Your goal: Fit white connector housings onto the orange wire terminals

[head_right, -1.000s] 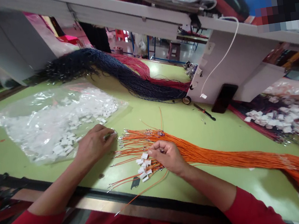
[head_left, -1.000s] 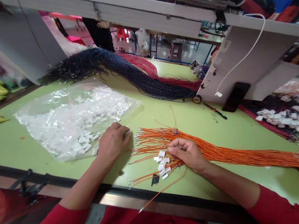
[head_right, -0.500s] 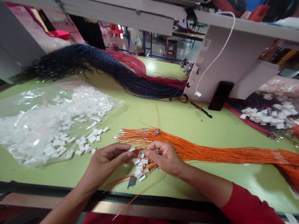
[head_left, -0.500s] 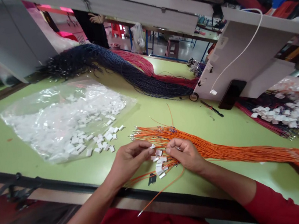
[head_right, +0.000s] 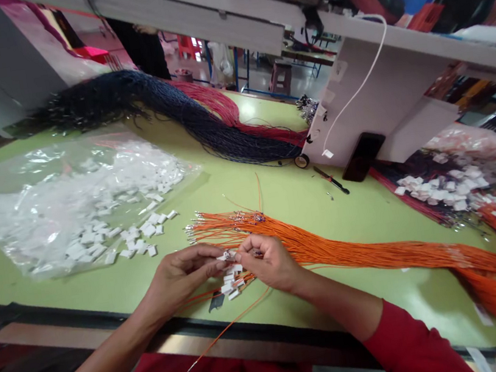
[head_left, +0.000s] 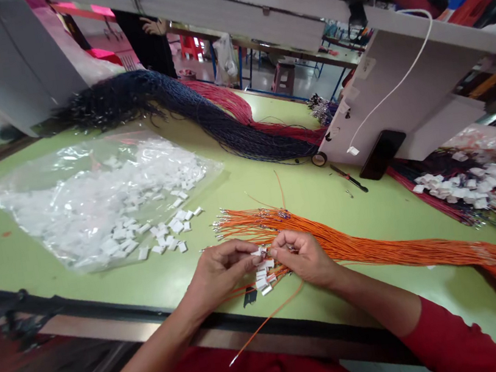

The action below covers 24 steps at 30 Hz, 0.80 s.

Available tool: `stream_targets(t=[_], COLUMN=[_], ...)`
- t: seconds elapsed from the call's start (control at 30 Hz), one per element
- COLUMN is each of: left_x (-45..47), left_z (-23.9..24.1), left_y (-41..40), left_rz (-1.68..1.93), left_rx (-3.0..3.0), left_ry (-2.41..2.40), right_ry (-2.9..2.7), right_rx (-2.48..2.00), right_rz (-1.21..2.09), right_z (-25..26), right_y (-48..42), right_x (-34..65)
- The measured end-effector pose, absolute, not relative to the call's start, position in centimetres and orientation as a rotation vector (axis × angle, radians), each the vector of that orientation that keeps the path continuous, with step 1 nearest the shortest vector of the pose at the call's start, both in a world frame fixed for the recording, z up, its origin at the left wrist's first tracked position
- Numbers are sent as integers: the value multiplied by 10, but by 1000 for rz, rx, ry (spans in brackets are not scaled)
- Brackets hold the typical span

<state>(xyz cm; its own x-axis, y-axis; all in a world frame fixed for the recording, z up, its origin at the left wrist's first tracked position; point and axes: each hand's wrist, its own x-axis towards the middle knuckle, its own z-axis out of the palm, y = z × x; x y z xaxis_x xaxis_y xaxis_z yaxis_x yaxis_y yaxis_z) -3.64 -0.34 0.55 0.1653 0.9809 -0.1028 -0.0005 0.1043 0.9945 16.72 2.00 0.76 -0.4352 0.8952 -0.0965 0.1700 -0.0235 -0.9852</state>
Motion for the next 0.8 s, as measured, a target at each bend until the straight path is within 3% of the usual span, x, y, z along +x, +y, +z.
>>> stream_targets(t=[0.4,0.8], left_x=[-24,-20], left_z=[1,-3], left_y=[-13,-18], left_rz=[1141,1077], left_rx=[1115,1210], left_ry=[1118,1150], right_ry=[-1786,-1742], right_rx=[-1133,-1054], right_rz=[1203,1378], right_z=[-2,-2], right_y=[11,12], right_x=[162,163])
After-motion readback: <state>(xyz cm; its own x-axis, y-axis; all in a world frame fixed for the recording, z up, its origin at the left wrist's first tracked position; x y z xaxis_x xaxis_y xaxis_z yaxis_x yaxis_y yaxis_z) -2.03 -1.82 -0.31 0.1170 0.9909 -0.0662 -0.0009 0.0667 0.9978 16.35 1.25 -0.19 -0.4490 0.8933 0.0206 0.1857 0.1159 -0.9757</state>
